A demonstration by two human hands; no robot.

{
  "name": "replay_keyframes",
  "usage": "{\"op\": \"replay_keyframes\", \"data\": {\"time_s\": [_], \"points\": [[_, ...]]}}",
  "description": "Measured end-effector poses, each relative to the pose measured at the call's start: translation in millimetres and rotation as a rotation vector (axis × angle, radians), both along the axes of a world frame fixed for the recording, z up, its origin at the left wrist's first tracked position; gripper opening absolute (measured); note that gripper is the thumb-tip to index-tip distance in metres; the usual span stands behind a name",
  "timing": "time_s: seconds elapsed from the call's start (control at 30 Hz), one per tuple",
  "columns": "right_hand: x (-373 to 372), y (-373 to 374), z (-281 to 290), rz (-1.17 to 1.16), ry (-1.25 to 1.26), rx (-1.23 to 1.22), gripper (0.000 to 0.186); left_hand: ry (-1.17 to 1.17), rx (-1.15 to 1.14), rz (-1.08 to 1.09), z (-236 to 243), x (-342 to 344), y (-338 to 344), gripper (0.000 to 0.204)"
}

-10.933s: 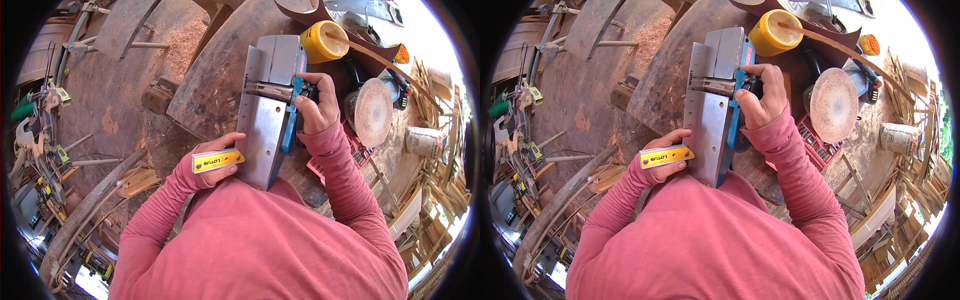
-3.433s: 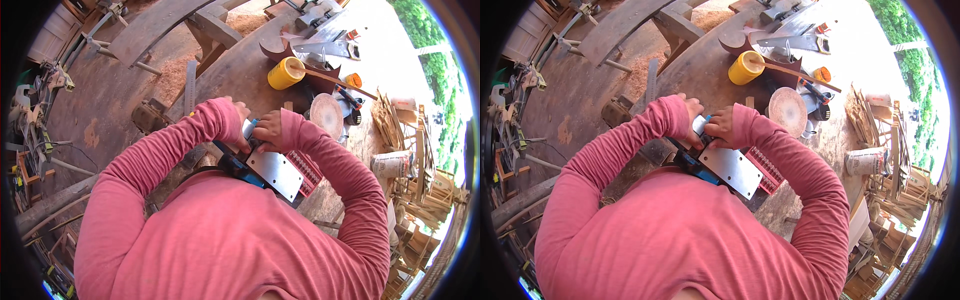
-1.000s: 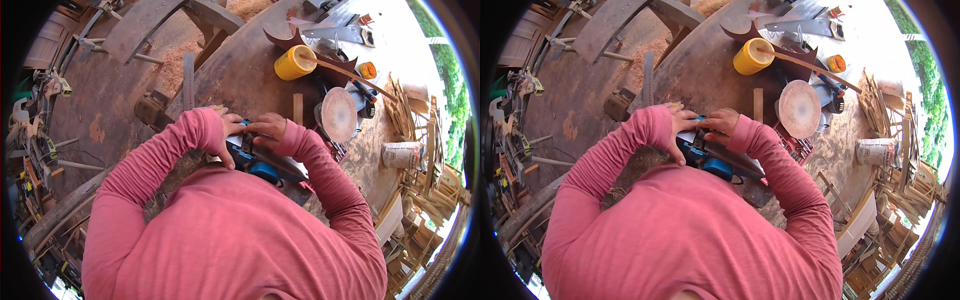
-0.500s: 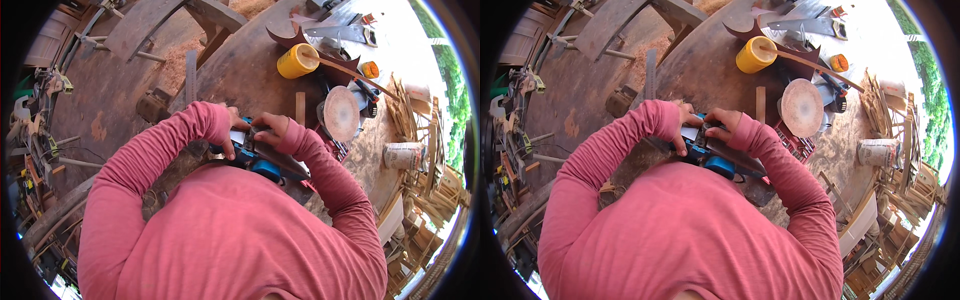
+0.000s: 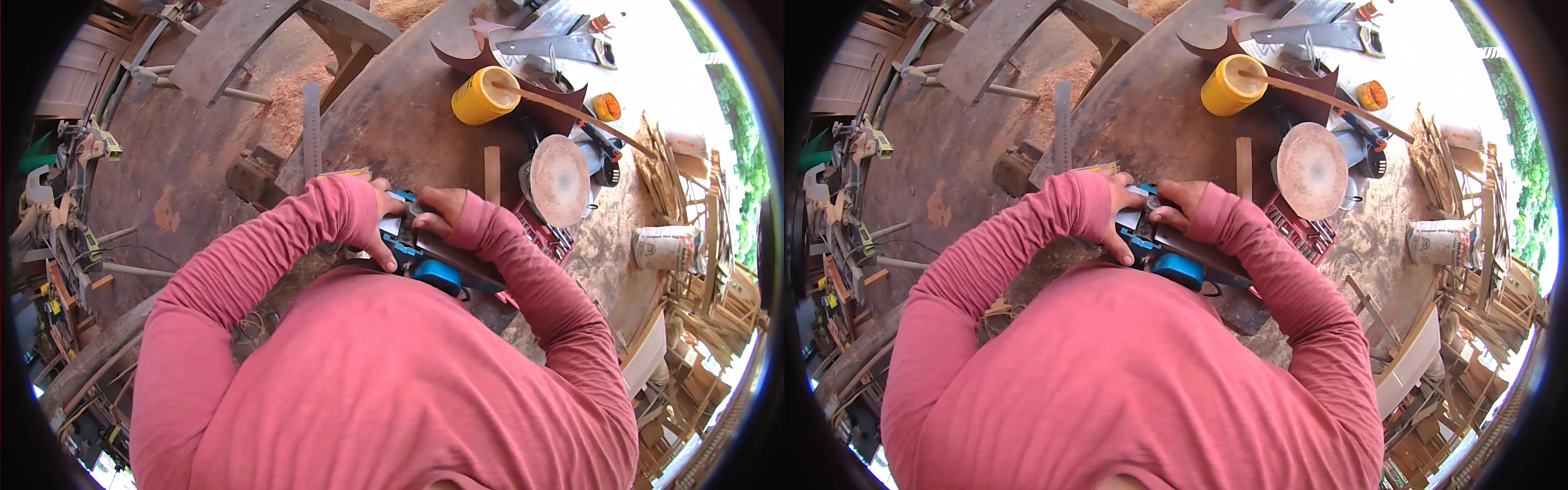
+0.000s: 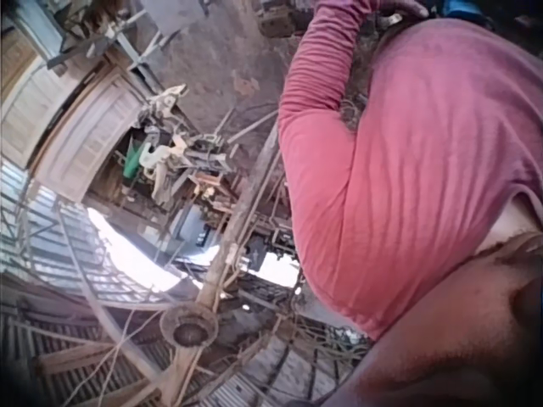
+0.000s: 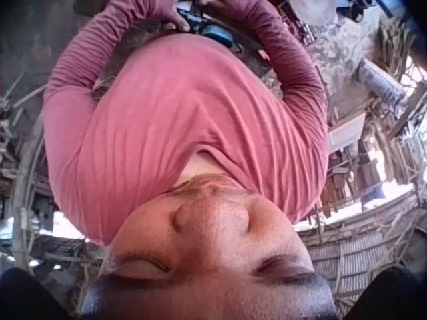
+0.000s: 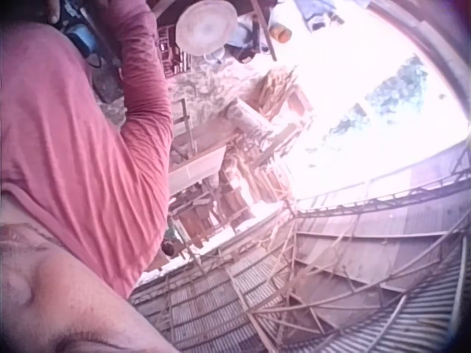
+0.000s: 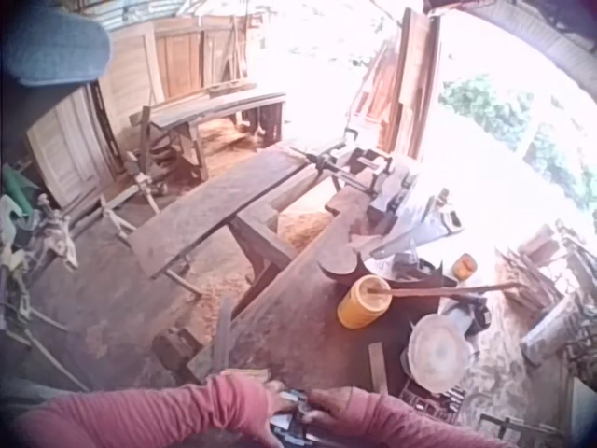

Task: The person holds an electric planer upside down by hand, inspecting and adjusting the blades and base using a small screwdriver and a yellow plastic guide.

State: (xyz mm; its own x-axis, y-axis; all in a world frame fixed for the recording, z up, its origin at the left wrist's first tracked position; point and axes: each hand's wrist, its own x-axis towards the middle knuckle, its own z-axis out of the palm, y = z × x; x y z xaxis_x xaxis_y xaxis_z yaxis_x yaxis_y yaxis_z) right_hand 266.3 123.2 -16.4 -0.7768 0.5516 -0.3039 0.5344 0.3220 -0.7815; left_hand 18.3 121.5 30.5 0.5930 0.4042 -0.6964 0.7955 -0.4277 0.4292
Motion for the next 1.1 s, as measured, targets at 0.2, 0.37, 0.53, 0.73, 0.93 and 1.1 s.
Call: {"op": "replay_keyframes", "data": {"time_s": [0.2, 0.37, 0.53, 0.73, 0.93, 1.1], "points": [[-14.2, -19.6, 26.5, -0.048, -0.278, 0.060, 0.052, -0.040, 0.013, 0.079, -6.4, 1.4, -14.5, 0.107], [-37.2, -34.5, 44.3, -0.163, -0.475, 0.067, 0.053, -0.008, 0.057, 0.065, -12.8, 0.8, -18.0, 0.107], [-37.0, -39.3, 54.2, -0.221, -0.469, 0.046, 0.054, 0.010, 0.028, 0.065, -6.9, 0.9, -14.6, 0.107], [-3.5, -6.9, 7.9, 0.138, -0.115, 0.312, 0.039, 0.009, 0.031, 0.047, -1.0, 4.7, -9.5, 0.106], [-7.1, 23.1, 37.0, 0.388, -0.306, 0.173, 0.044, 0.009, -0.034, 0.081, -10.3, -0.4, -9.2, 0.113], [-2.3, 31.9, 22.7, 0.502, -0.158, 0.284, 0.042, 0.034, -0.035, 0.082, -13.2, 1.9, -7.9, 0.117]]}}
